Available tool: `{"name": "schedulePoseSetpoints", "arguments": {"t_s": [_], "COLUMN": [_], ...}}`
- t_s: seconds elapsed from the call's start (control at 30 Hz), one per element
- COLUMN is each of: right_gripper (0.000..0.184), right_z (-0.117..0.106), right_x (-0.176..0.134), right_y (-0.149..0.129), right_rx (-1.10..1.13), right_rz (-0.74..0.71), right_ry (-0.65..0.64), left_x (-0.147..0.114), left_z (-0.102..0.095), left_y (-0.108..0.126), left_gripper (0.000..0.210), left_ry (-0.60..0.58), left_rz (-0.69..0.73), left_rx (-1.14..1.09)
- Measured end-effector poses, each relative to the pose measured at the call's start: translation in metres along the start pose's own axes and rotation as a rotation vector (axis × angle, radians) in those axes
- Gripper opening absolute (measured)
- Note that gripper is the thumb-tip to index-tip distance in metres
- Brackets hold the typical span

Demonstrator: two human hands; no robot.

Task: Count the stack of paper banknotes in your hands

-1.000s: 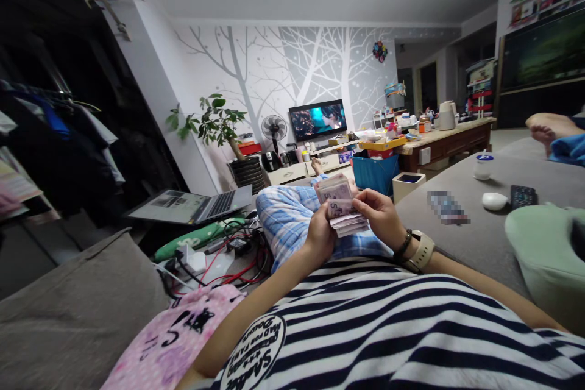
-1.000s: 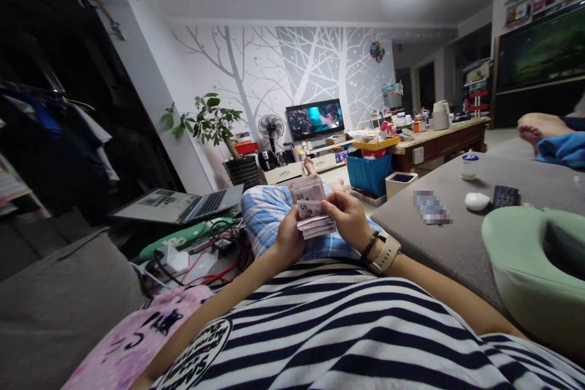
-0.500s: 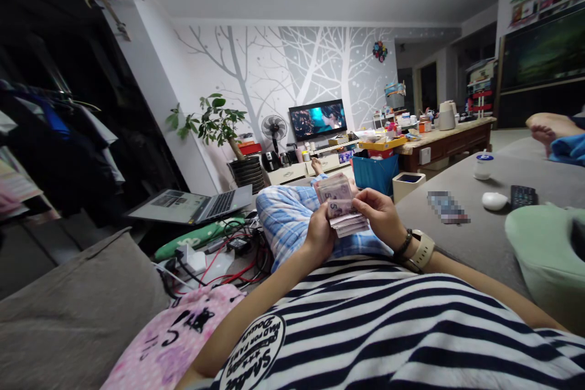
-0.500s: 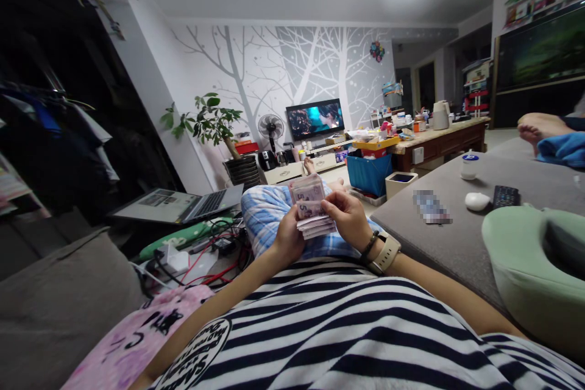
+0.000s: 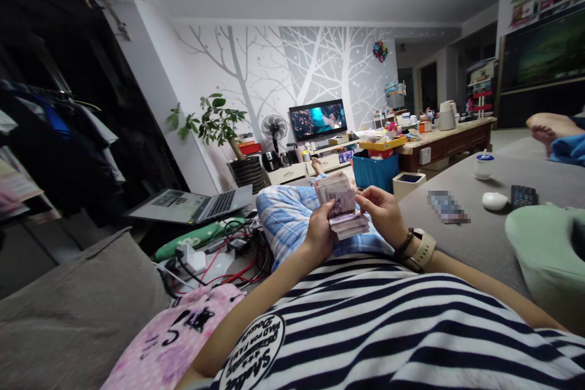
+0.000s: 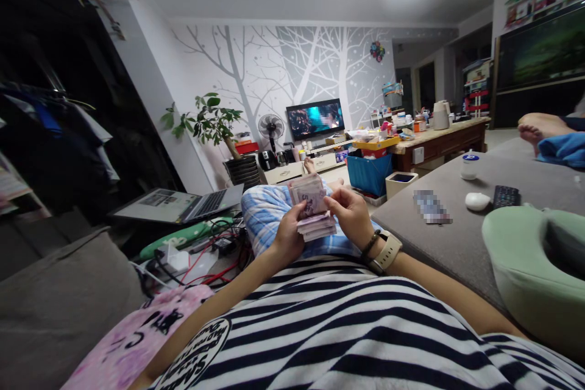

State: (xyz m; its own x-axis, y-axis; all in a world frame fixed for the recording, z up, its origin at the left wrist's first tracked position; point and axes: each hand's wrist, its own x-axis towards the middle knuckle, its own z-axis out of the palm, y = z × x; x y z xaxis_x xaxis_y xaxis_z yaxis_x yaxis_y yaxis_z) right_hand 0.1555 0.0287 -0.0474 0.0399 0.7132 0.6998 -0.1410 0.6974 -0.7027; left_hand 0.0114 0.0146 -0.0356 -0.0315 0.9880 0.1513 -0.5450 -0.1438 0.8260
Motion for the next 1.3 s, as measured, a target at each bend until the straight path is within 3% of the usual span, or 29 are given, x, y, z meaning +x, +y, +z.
{"name": "schedulePoseSetpoints", "arguments": {"t_s": [0.13,0.63,0.87,1.1,1.3], "right_gripper": [0.048,0.047,0.043,0.041,0.041], "right_z": [-0.002,-0.003,-0.002,-0.002,0.001], "right_x": [0.004,0.007,0.006,0.003,0.000], "right_y": [0.006,0.014,0.014,0.013,0.005], "right_rx": [-0.034,-0.114,-0.094,-0.069,-0.020], "right_rz": [0.029,0.059,0.058,0.028,0.018], "right_ry": [0.068,0.026,0.042,0.029,-0.022], "left_x": [-0.003,-0.003,-0.003,-0.002,-0.002], "left_z": [0.000,-0.003,0.001,0.005,0.006], "left_y": [0.001,-0.003,-0.003,0.000,0.000], "left_gripper": [0.018,0.018,0.021,0.028,0.024], "left_ry": [-0.007,0.011,-0.021,0.025,0.003], "left_rz": [0.014,0.064,0.010,-0.060,-0.046], "left_rx": [0.018,0.056,0.009,-0.068,-0.059]}}
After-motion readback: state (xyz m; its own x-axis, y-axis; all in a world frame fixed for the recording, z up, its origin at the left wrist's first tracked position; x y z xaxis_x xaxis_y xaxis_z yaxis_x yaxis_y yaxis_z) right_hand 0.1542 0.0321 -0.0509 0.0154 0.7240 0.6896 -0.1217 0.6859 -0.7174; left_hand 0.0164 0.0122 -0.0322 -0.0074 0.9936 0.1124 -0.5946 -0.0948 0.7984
